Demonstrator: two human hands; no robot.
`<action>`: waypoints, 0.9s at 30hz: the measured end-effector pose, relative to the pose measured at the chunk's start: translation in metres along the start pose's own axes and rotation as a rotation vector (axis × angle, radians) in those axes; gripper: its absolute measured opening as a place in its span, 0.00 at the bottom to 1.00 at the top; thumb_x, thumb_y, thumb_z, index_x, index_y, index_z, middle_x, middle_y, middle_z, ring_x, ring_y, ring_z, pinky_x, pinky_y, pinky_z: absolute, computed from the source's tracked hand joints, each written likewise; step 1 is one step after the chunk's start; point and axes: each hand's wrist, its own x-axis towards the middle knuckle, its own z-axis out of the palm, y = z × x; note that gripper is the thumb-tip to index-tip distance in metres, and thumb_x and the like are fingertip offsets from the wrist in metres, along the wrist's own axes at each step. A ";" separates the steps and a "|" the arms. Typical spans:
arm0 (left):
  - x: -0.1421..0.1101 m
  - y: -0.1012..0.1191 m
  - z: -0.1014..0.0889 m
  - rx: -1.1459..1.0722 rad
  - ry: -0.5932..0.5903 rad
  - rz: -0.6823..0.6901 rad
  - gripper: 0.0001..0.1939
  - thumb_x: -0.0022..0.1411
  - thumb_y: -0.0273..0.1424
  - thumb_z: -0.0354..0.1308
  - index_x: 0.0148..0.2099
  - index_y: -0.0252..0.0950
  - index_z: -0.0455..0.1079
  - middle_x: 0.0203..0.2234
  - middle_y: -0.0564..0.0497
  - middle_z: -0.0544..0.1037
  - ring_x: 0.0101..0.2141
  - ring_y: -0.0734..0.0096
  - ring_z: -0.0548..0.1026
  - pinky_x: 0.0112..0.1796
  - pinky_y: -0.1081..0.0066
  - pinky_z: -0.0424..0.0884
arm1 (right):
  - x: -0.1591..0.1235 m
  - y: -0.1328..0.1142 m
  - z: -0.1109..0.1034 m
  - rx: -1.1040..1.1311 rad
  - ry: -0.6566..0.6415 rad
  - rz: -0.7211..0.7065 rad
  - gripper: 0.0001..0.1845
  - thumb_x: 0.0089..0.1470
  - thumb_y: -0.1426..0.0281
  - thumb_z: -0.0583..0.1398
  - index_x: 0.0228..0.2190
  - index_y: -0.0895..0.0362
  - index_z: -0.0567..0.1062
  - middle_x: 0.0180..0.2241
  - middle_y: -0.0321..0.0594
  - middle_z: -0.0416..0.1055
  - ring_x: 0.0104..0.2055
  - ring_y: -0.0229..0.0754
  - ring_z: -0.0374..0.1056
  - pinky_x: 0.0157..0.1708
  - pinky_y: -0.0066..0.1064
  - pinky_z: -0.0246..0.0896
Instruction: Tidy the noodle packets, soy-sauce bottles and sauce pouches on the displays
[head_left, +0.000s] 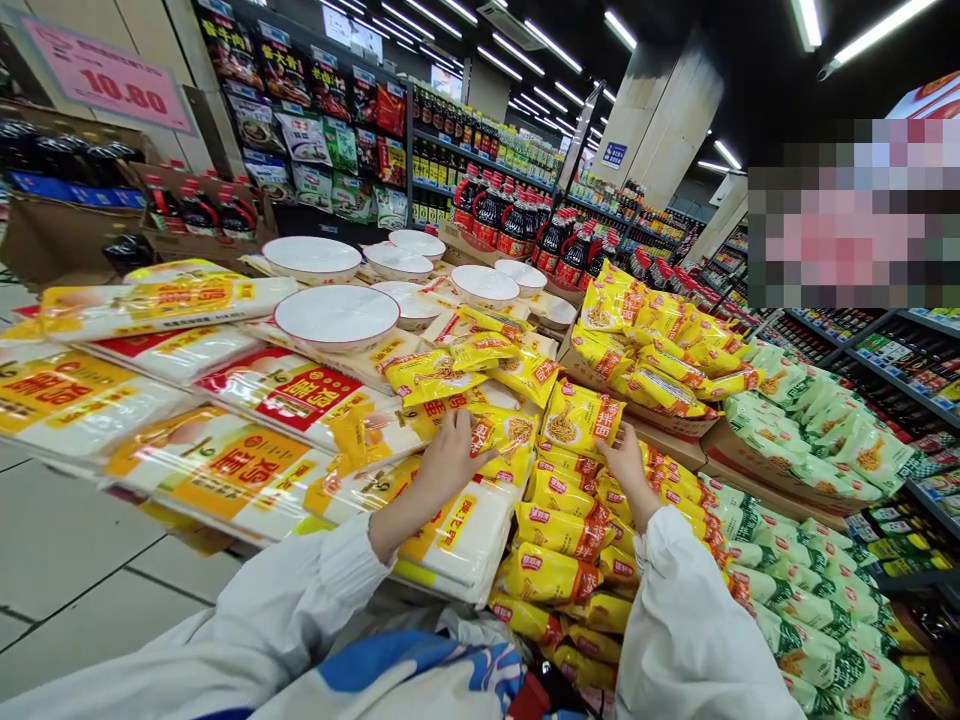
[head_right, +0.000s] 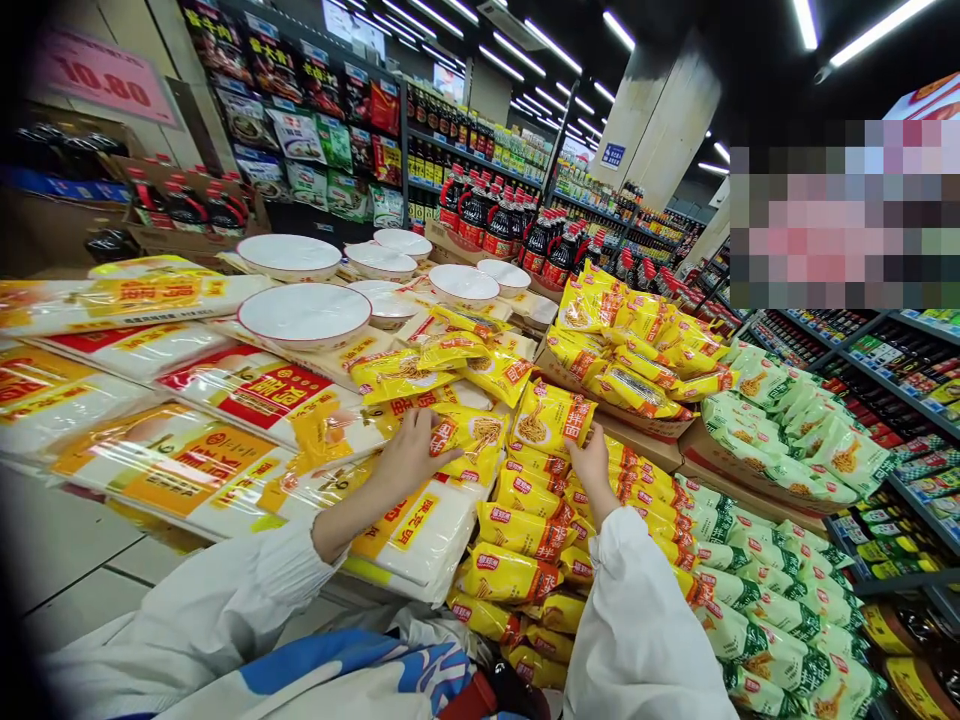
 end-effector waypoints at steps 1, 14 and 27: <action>-0.003 0.002 0.003 -0.045 0.034 0.025 0.19 0.63 0.43 0.60 0.46 0.37 0.59 0.44 0.44 0.68 0.41 0.54 0.75 0.41 0.57 0.75 | 0.000 0.002 0.003 -0.023 0.013 -0.004 0.26 0.38 0.65 0.68 0.42 0.52 0.68 0.40 0.43 0.77 0.42 0.51 0.74 0.42 0.44 0.72; -0.006 0.049 -0.023 -0.654 0.383 0.261 0.18 0.62 0.37 0.64 0.43 0.42 0.55 0.45 0.47 0.65 0.52 0.60 0.69 0.55 0.57 0.69 | -0.065 -0.060 0.013 0.160 -0.149 -0.103 0.29 0.52 0.51 0.66 0.52 0.49 0.71 0.56 0.45 0.71 0.58 0.50 0.68 0.58 0.44 0.64; 0.048 0.079 0.041 -0.975 -0.370 0.112 0.40 0.56 0.30 0.68 0.65 0.40 0.53 0.54 0.39 0.71 0.50 0.59 0.74 0.51 0.55 0.73 | -0.056 -0.039 -0.034 0.278 -0.199 0.082 0.35 0.28 0.60 0.79 0.40 0.54 0.77 0.46 0.43 0.79 0.48 0.51 0.75 0.54 0.45 0.69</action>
